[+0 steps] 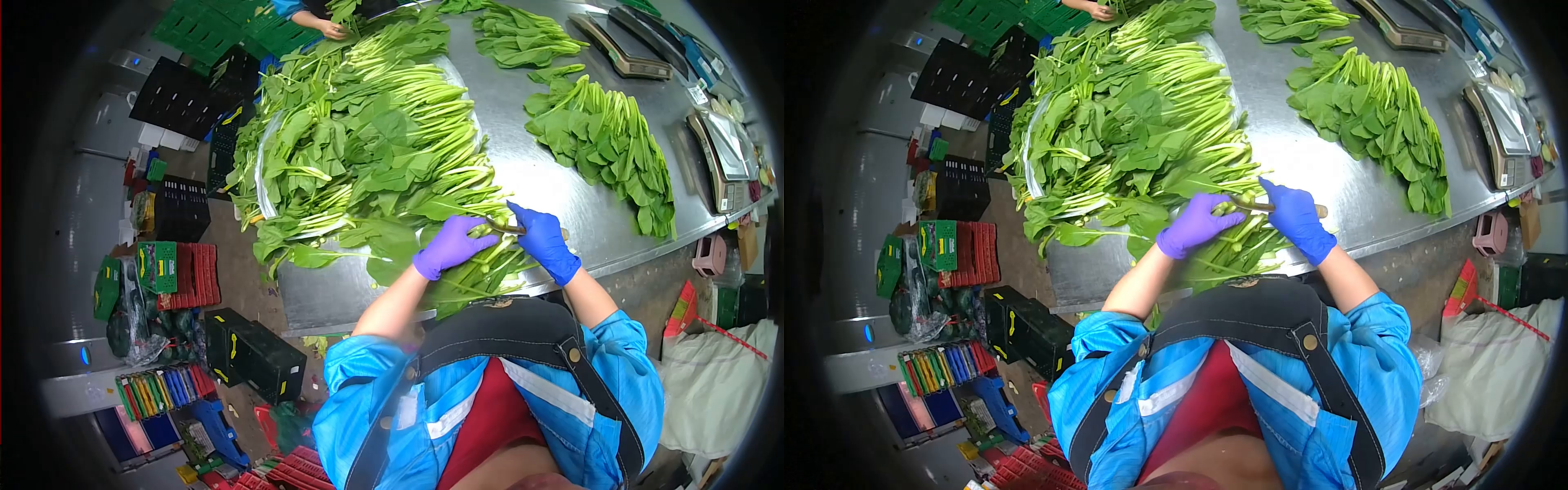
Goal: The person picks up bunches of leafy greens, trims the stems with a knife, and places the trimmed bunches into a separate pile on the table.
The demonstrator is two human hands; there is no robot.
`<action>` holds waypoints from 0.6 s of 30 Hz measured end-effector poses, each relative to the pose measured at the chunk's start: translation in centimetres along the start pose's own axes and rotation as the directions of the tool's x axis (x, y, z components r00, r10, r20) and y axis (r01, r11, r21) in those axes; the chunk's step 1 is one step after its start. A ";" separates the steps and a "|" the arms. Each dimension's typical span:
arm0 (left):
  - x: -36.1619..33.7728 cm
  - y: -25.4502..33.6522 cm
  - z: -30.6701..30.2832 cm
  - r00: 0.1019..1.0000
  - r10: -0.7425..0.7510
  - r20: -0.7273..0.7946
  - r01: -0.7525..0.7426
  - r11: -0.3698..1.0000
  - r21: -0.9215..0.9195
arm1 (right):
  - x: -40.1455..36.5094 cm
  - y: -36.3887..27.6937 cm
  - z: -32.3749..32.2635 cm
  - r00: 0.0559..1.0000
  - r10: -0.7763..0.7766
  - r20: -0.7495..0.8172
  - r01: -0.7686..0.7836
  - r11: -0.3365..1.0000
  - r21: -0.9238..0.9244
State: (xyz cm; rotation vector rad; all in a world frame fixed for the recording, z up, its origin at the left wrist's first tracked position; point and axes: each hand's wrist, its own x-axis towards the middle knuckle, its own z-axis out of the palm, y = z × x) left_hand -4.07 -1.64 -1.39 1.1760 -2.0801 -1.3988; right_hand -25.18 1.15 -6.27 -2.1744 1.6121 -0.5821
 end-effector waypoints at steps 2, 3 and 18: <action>-0.4 -0.4 0.2 0.998 0.023 -0.059 -0.025 0.999 -0.032 | -0.2 1.1 0.5 0.999 0.043 0.008 -0.043 0.998 -0.042; -0.5 -0.2 0.1 1.000 -0.021 -0.015 0.020 0.999 -0.041 | -0.5 1.3 0.8 0.997 0.040 0.061 -0.035 0.997 -0.071; -1.8 0.9 -1.3 0.989 0.017 -0.149 -0.020 1.000 -0.016 | 0.5 -3.9 -4.8 0.977 0.024 0.210 -0.154 0.763 0.628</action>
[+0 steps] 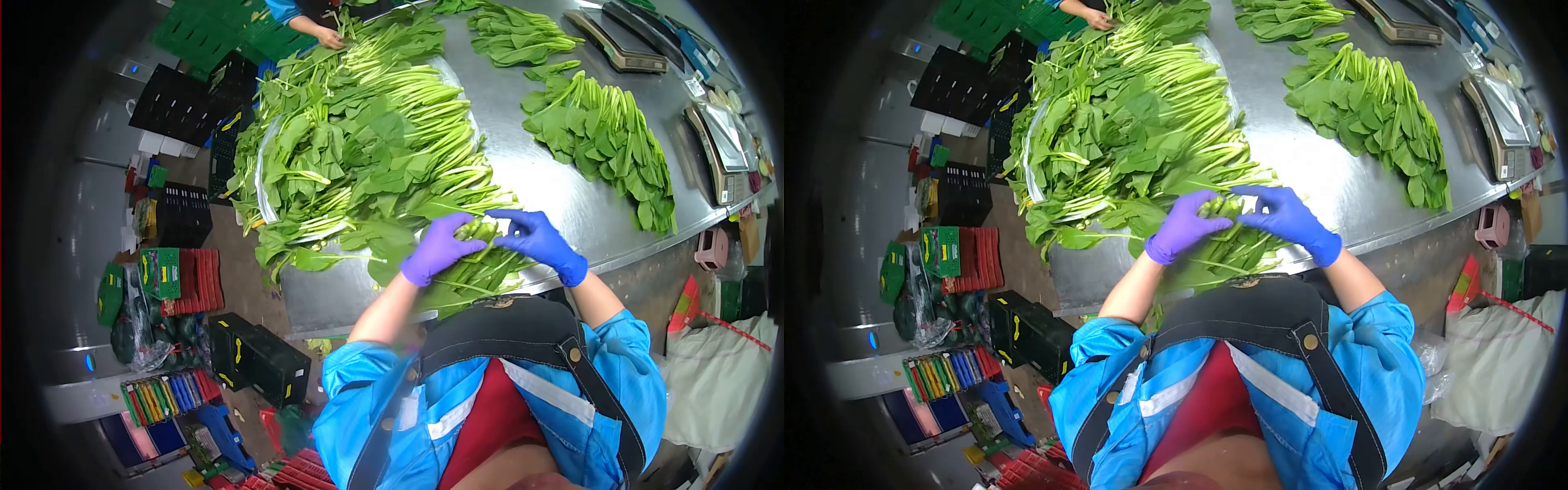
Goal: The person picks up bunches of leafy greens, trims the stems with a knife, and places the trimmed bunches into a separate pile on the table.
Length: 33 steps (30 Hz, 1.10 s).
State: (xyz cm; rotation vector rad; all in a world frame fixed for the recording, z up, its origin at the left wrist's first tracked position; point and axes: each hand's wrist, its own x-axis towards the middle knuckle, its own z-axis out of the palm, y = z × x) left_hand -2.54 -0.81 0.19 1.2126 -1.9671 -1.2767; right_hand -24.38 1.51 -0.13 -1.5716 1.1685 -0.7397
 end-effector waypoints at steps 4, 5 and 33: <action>-0.3 -3.3 -0.2 0.992 -0.108 -0.069 0.110 0.993 0.034 | 0.9 2.7 1.7 0.994 -0.090 -0.054 0.089 0.996 -0.011; -0.7 -0.1 -2.1 0.974 -0.205 -0.099 0.200 0.978 -0.055 | 0.7 2.7 1.3 0.994 -0.092 -0.051 0.092 0.996 -0.009; -4.0 -0.4 -10.5 0.853 0.007 -0.522 -0.469 0.448 -0.761 | 1.5 6.8 -1.9 0.969 0.232 -0.088 -0.233 0.972 0.000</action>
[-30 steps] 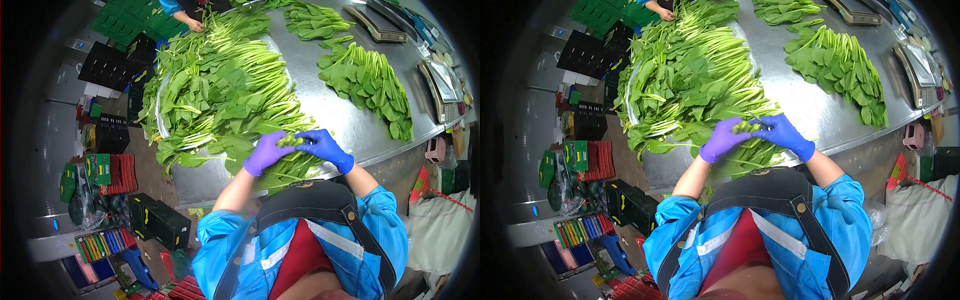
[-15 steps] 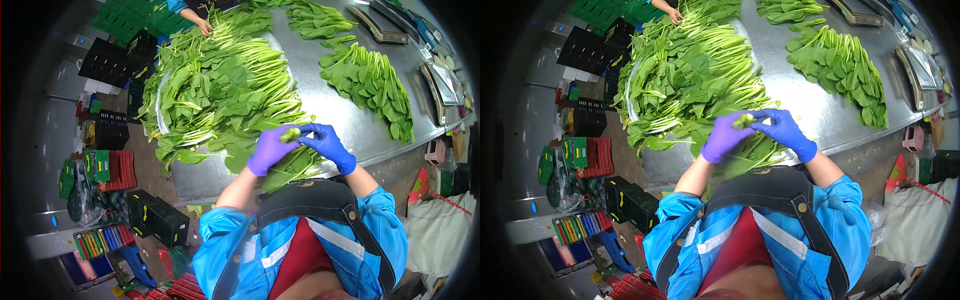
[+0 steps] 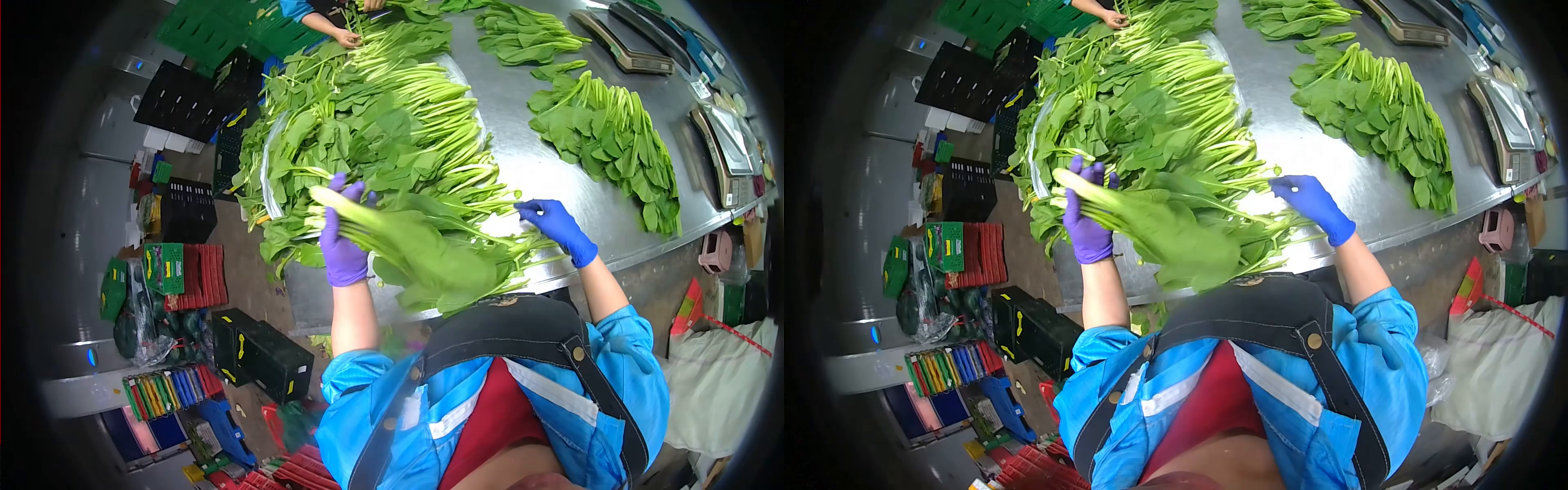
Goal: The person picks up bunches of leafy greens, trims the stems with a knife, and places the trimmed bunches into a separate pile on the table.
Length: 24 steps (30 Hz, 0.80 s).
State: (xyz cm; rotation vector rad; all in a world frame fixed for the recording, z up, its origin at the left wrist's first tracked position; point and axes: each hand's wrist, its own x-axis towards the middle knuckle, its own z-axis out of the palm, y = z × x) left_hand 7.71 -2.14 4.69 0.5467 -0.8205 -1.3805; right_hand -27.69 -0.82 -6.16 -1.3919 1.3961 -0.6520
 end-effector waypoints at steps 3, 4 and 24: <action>0.1 0.2 -1.9 0.993 -0.024 0.116 0.059 0.949 -0.309 | 3.3 3.2 0.6 0.974 -0.129 -0.187 0.066 0.949 -0.309; 0.0 0.6 -1.3 0.996 -0.077 -0.049 0.058 0.945 -0.321 | 4.3 4.8 1.3 0.973 -0.129 -0.192 0.065 0.949 -0.308; -2.1 -12.4 6.0 0.669 -0.328 0.667 -0.534 0.411 0.739 | -1.9 -5.7 -0.8 0.970 -0.084 0.227 0.112 0.987 -0.113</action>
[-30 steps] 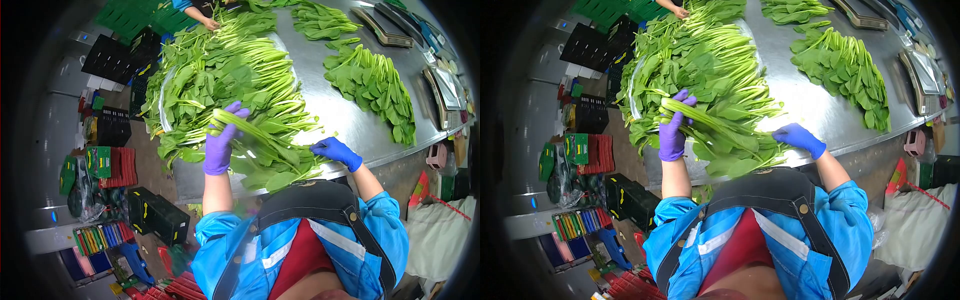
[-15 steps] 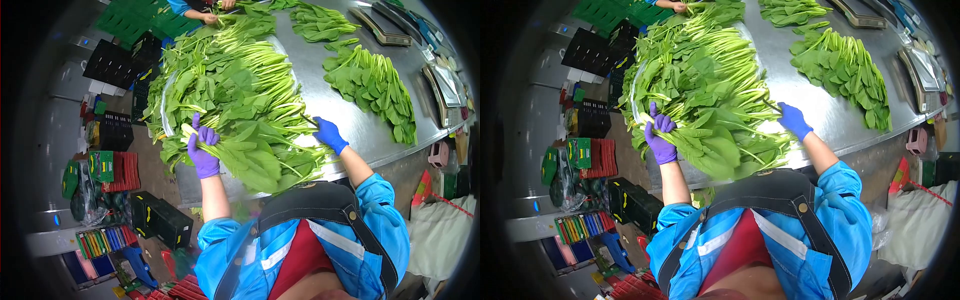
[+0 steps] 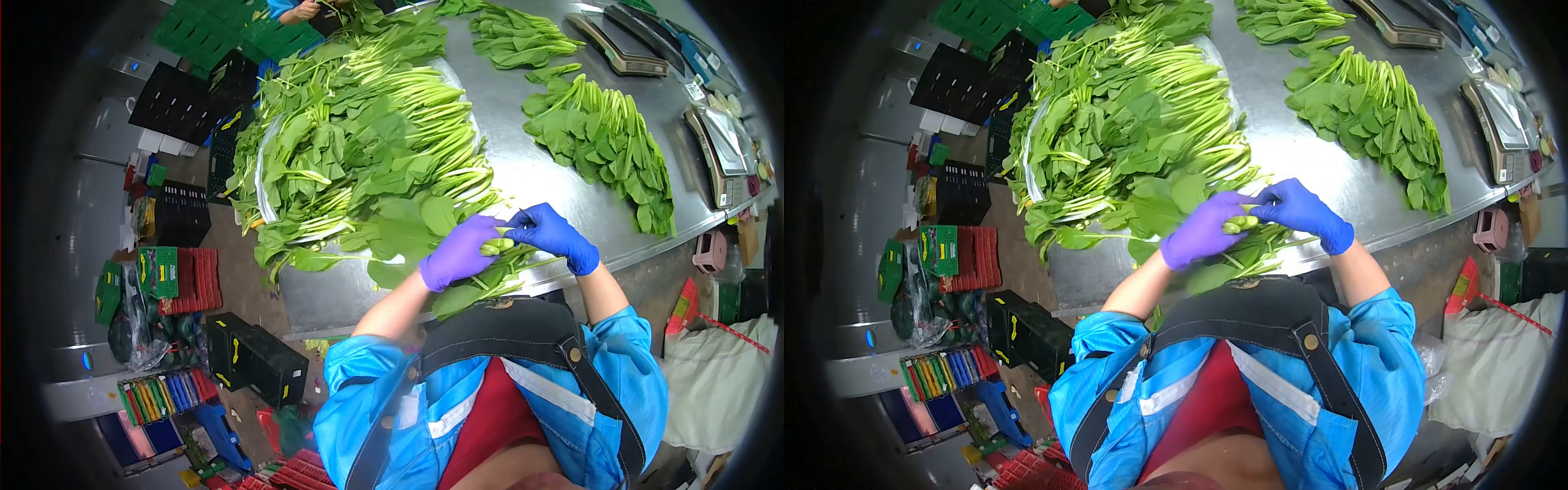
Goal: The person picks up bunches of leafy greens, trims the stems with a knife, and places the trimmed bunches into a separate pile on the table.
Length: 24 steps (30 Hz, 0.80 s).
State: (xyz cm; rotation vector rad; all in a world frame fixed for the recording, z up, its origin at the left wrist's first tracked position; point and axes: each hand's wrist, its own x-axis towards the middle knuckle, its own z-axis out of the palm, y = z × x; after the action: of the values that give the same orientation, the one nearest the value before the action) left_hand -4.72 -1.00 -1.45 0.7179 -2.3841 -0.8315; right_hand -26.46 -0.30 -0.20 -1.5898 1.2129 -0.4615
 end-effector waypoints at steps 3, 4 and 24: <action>-0.3 -0.4 0.6 0.926 -0.377 -0.029 0.354 0.893 -0.278 | -0.2 -1.0 -0.2 0.952 0.056 -0.301 0.029 0.962 0.271; -0.5 -0.6 0.4 0.908 -0.414 -0.063 0.379 0.878 -0.293 | 0.1 0.0 -0.1 0.918 -0.084 -0.388 0.145 0.981 0.131; 0.0 2.1 -2.8 0.914 -0.401 -0.055 0.343 0.839 -0.423 | 1.2 -2.2 2.5 0.966 -0.153 -0.209 0.205 0.946 0.251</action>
State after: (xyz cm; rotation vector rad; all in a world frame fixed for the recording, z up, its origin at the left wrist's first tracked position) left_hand -3.62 -0.70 1.85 1.0415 -1.8751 -1.3403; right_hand -22.99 -0.20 0.49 -1.4490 1.0922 -0.8747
